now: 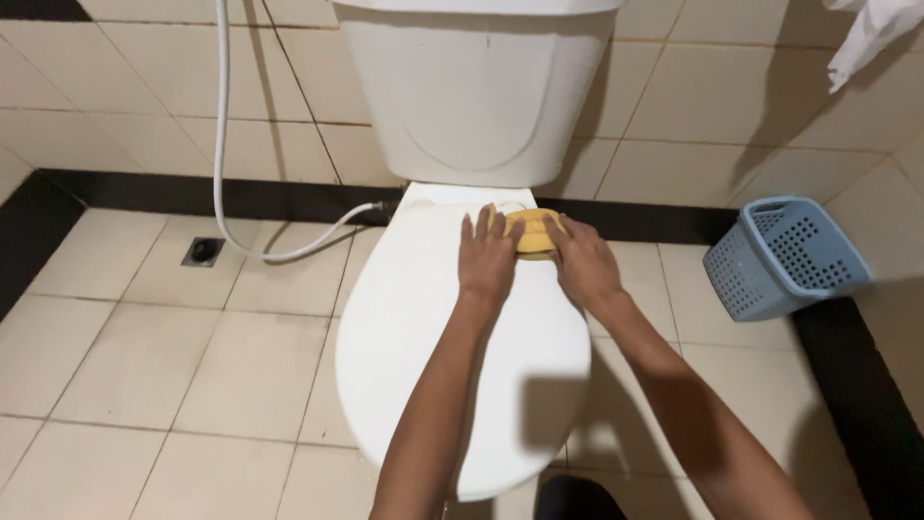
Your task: The person rinses a yellow sponge under running water in a sink, then wipes the toilet seat, lid, and tank with the sponge. The person repeatedly rinses the sponge and continues wiping the toilet surfaces.
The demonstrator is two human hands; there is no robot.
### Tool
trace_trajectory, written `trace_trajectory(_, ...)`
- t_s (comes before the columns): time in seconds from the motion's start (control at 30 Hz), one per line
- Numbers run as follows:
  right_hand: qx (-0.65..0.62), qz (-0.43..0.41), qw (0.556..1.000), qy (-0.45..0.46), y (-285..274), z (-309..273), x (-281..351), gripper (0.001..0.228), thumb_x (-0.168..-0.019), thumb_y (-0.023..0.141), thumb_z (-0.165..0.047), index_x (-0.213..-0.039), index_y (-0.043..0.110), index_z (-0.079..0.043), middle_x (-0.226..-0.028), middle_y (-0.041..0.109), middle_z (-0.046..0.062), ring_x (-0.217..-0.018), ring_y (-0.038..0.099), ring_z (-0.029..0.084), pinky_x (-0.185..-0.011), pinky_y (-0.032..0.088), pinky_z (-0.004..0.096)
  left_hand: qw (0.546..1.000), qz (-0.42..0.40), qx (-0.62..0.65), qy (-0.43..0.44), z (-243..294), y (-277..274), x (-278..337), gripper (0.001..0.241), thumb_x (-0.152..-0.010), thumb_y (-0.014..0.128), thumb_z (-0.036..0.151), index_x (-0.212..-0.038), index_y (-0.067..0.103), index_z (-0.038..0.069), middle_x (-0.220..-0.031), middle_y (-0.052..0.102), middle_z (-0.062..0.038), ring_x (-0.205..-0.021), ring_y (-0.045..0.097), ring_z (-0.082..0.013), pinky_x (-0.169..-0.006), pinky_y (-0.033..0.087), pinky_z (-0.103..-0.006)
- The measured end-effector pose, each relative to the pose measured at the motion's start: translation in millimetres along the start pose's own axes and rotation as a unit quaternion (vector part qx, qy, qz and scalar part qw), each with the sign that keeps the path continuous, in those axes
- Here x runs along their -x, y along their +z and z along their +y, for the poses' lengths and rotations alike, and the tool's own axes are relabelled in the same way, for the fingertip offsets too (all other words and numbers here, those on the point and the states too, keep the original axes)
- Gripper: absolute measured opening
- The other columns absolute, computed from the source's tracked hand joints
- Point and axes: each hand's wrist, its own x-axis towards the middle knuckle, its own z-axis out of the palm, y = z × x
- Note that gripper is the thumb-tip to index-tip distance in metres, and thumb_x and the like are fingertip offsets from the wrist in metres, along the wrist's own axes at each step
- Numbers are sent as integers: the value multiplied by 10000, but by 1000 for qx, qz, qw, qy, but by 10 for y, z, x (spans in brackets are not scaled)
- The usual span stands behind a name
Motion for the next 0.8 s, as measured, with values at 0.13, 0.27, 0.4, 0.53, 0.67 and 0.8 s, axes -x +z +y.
trace_trajectory(0.13,1,32,999,-6,280,-189,-264,535,-985,584,-115,-1513,503,-112,-1545,470,211,-1410,459,404,-1163,398,476,998,15,-58,-11,-356,47,-109,685,-916,588,-13,-1523,445,271,-1604,367,-68,-1526,219,-304,-1235,118,-573)
trace_trajectory(0.27,6,-9,1000,-15,411,-600,-584,544,-1019,483,-82,-1557,414,-126,-1594,382,191,-1474,339,399,-1190,326,465,996,35,0,-77,-799,27,-87,590,-940,584,49,-1478,507,277,-1591,414,-78,-1523,264,-305,-1254,123,-556)
trace_trajectory(0.4,-8,-42,999,-21,530,-1082,-685,542,-1028,447,-75,-1562,401,-159,-1623,346,144,-1505,283,378,-1212,293,450,987,88,70,-114,-1164,-108,257,515,-931,616,96,-1433,571,202,-1516,509,-111,-1492,317,-339,-1246,168,-535)
trace_trajectory(0.53,-10,-32,997,-75,686,-1437,-698,577,-997,433,-11,-1552,438,-166,-1615,385,129,-1503,305,355,-1213,299,442,978,133,61,-145,-1457,-69,611,498,-901,652,70,-1390,627,159,-1442,567,-150,-1443,370,-376,-1205,220,-541)
trace_trajectory(0.67,-84,-38,988,-126,641,-1831,-561,480,-1021,487,-92,-1498,504,-146,-1557,465,128,-1466,355,368,-1198,319,454,969,162,92,-160,-1651,-114,1086,458,-895,664,62,-1350,673,108,-1334,636,-162,-1336,465,-405,-1155,318,-514)
trace_trajectory(0.8,-145,-42,971,-186,575,-1974,-361,480,-991,537,-70,-1467,553,-130,-1511,524,146,-1403,435,377,-1177,355,460,967,159,86,-178,-1634,-115,1435,454,-878,657,64,-1331,673,49,-1294,646,-197,-1288,488,-419,-1123,346,-512)
